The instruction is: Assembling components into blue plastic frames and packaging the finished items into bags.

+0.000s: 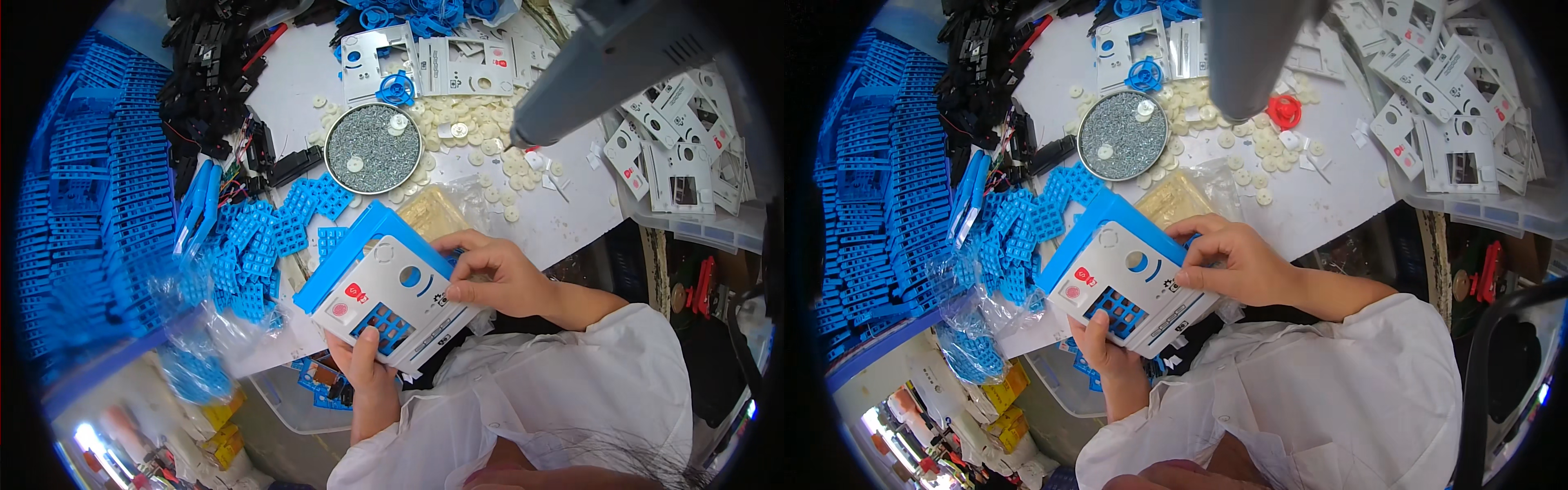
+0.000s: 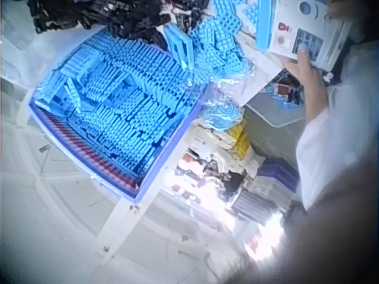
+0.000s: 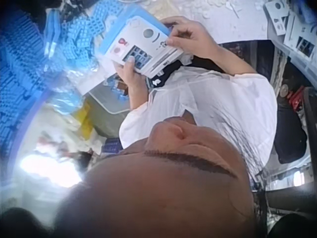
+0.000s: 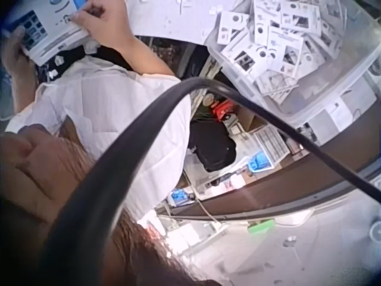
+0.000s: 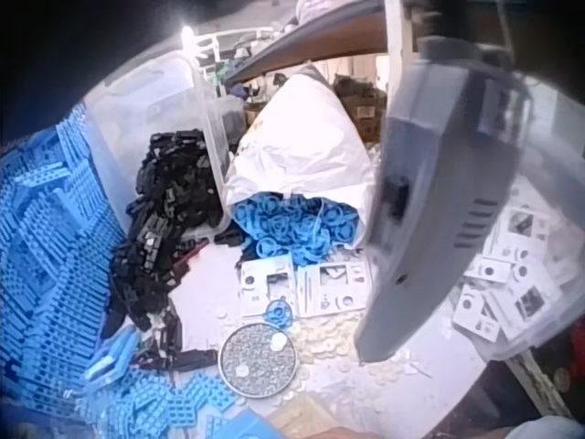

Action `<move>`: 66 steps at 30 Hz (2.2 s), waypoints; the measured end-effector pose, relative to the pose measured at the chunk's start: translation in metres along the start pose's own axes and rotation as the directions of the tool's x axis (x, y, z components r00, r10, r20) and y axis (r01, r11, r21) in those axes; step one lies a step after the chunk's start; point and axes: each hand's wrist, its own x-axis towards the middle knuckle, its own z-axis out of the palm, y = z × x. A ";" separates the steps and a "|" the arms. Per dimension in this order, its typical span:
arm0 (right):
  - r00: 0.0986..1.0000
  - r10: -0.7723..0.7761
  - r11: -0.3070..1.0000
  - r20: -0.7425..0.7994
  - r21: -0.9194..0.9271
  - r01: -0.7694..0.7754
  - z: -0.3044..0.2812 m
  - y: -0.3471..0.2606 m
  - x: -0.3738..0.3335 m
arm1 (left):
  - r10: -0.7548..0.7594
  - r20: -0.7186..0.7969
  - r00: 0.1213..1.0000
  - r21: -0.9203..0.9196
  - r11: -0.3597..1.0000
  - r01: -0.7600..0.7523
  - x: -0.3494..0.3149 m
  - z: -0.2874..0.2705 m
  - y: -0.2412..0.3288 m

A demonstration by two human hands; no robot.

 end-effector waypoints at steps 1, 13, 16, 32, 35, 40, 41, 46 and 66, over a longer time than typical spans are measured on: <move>1.000 -0.002 1.000 -0.006 0.020 0.002 0.000 0.001 -0.001 | 0.009 0.007 1.000 -0.006 1.000 -0.009 0.000 -0.001 -0.001; 0.998 0.040 0.999 -0.042 -0.014 -0.040 0.003 0.007 -0.001 | 0.010 0.002 1.000 -0.001 1.000 -0.010 0.000 -0.001 0.000; 0.990 -0.047 0.986 -0.136 0.152 0.068 0.010 0.007 0.001 | 0.030 -0.009 0.999 -0.022 0.999 -0.031 -0.001 0.002 -0.001; 0.987 0.140 0.956 0.078 0.250 -0.156 -0.001 0.002 0.006 | 0.090 0.141 0.986 0.319 0.938 -0.132 0.007 -0.015 0.017; 0.989 0.141 0.937 0.039 0.318 -0.146 -0.004 0.003 0.006 | -0.027 0.235 0.972 0.397 0.915 -0.071 0.010 -0.021 0.027; 0.977 0.129 0.938 0.169 0.300 -0.176 -0.002 0.012 0.006 | 0.001 0.116 0.993 0.393 0.918 -0.047 0.000 -0.022 0.025; 0.970 0.154 0.939 0.189 0.278 -0.203 -0.002 0.012 0.005 | 0.016 0.102 0.995 0.419 0.906 -0.058 -0.001 -0.025 0.026; 0.956 0.186 0.910 0.228 0.328 -0.255 -0.002 0.010 -0.004 | 0.167 0.183 0.969 0.442 0.866 -0.233 0.006 -0.023 0.028; 0.951 0.222 0.916 0.216 0.288 -0.279 0.006 0.011 -0.009 | -0.185 0.208 0.961 0.403 0.911 0.088 -0.004 -0.029 0.047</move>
